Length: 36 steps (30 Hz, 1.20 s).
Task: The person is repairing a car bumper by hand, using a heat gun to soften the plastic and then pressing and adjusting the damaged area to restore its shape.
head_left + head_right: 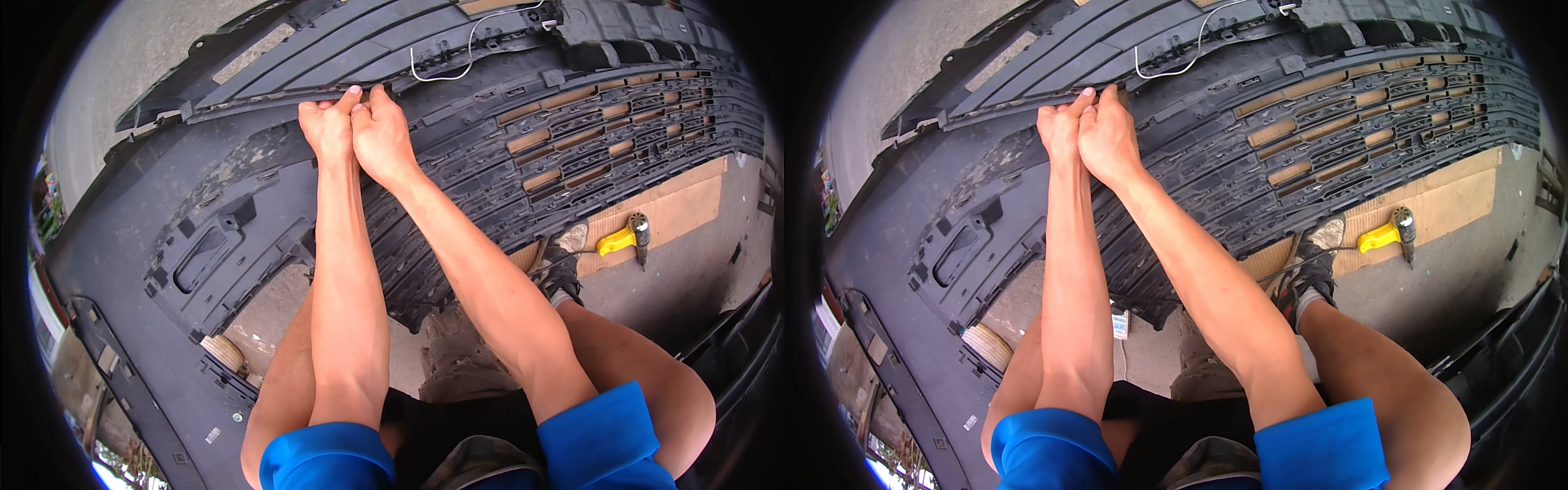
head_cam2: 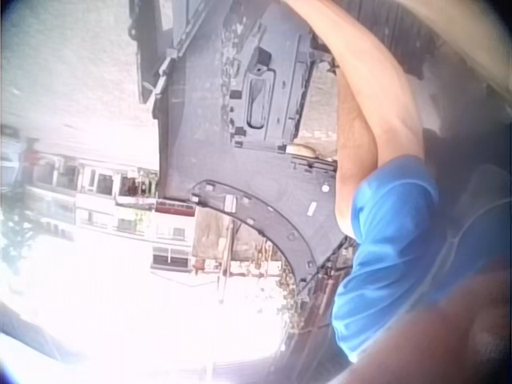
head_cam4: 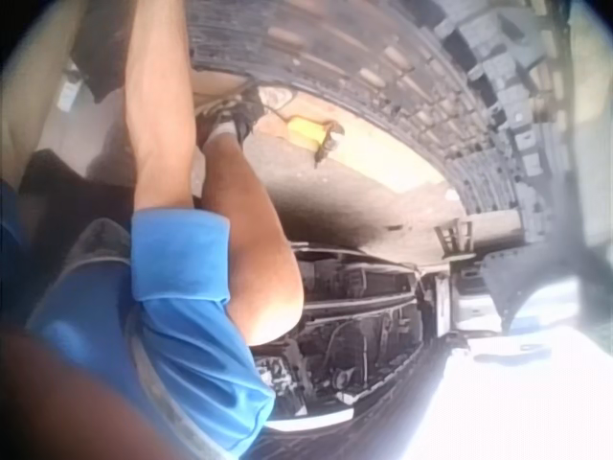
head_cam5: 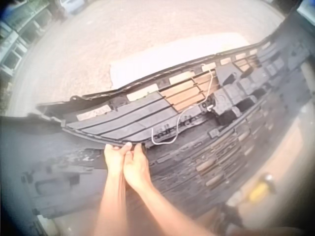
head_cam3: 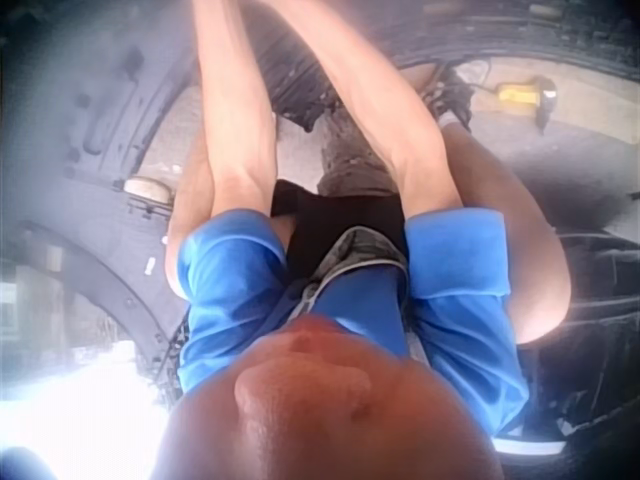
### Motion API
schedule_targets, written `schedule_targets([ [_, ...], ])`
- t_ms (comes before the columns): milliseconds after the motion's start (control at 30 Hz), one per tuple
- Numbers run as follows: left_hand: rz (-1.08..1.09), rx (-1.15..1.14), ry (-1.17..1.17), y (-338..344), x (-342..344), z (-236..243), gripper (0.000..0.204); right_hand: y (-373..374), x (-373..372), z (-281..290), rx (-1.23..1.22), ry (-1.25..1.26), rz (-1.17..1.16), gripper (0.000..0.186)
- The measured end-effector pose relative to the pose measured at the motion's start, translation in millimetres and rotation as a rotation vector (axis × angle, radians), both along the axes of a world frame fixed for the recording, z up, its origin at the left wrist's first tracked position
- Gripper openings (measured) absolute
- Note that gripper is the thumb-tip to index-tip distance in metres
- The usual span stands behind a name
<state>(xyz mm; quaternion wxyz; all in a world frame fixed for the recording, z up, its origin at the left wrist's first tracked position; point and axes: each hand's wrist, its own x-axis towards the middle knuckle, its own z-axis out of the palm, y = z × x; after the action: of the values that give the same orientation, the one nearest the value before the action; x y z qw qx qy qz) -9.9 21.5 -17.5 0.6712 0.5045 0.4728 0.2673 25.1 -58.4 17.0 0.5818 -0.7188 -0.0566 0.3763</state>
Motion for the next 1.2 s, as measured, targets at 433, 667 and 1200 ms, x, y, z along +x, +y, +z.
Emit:
schedule_targets([
  [433,-0.026,-0.077,-0.037,5,-6,3,0.020,-2,1,8,0.020,0.064,0.039,0.054],
  [667,0.158,-0.236,-0.072,-2,3,19,0.039,2,-2,1,-0.031,-0.024,0.013,0.056],
  [1200,0.142,-0.213,0.071,-2,5,26,0.032,5,-5,-8,-0.036,-0.045,0.022,0.055],
])
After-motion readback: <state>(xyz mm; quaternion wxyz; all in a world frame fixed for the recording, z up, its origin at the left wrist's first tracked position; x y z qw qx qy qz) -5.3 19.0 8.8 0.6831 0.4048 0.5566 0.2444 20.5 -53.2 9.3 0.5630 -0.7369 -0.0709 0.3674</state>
